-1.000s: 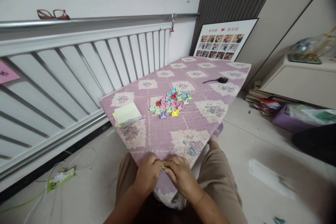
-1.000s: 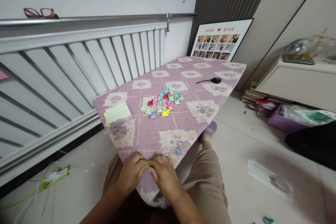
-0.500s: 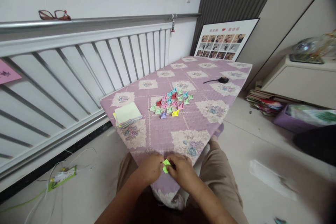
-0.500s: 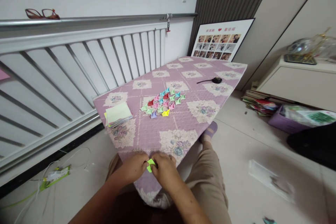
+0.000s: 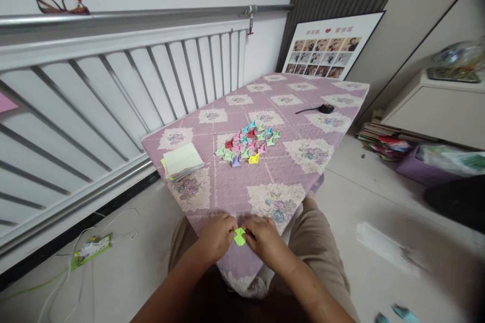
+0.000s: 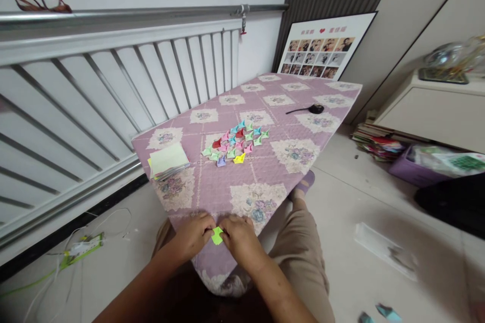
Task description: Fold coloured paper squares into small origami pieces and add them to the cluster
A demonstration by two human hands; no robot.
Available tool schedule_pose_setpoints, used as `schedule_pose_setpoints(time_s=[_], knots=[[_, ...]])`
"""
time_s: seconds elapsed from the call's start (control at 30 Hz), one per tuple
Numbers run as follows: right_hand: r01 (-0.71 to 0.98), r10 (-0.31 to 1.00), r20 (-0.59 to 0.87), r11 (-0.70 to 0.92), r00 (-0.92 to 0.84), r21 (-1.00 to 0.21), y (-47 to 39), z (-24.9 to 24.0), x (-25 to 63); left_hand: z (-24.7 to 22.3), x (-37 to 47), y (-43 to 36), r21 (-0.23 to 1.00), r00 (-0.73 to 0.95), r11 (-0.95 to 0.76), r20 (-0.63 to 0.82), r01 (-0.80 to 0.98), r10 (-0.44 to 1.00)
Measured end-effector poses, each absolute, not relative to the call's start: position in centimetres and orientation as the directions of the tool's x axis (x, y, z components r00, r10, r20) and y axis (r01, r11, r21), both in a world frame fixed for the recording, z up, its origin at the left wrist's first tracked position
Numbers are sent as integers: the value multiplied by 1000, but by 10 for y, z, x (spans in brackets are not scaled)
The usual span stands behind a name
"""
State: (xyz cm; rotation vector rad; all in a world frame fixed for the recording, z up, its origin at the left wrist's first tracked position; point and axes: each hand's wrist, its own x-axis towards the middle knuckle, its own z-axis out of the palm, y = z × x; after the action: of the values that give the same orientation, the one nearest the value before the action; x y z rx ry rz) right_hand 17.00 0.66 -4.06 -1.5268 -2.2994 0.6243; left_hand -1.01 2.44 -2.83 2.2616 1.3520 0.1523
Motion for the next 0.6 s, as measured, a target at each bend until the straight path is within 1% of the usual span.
schedule_pose_setpoints(time_s=[0.1, 0.17, 0.3, 0.4, 0.5, 0.6], knots=[[792, 913, 64, 382, -403, -476, 5, -44, 172, -31, -11, 23, 448, 511, -409, -129, 795, 850], [790, 899, 122, 429, -420, -437, 3, -48, 172, -33, -12, 20, 424, 515, -428, -111, 798, 850], [788, 849, 267, 525, -456, -322, -2, -57, 172, -40, -13, 12, 355, 527, -471, -76, 808, 846], [772, 802, 322, 584, -502, -252, -4, -62, 173, -45, -14, 8, 311, 557, -516, -53, 798, 829], [729, 758, 340, 642, -556, -238, -6, -65, 177, -50, -15, 6, 283, 590, -558, -36, 780, 806], [706, 731, 367, 670, -575, -228, -9, -65, 180, -54, -17, 4, 245, 601, -583, -1, 775, 799]])
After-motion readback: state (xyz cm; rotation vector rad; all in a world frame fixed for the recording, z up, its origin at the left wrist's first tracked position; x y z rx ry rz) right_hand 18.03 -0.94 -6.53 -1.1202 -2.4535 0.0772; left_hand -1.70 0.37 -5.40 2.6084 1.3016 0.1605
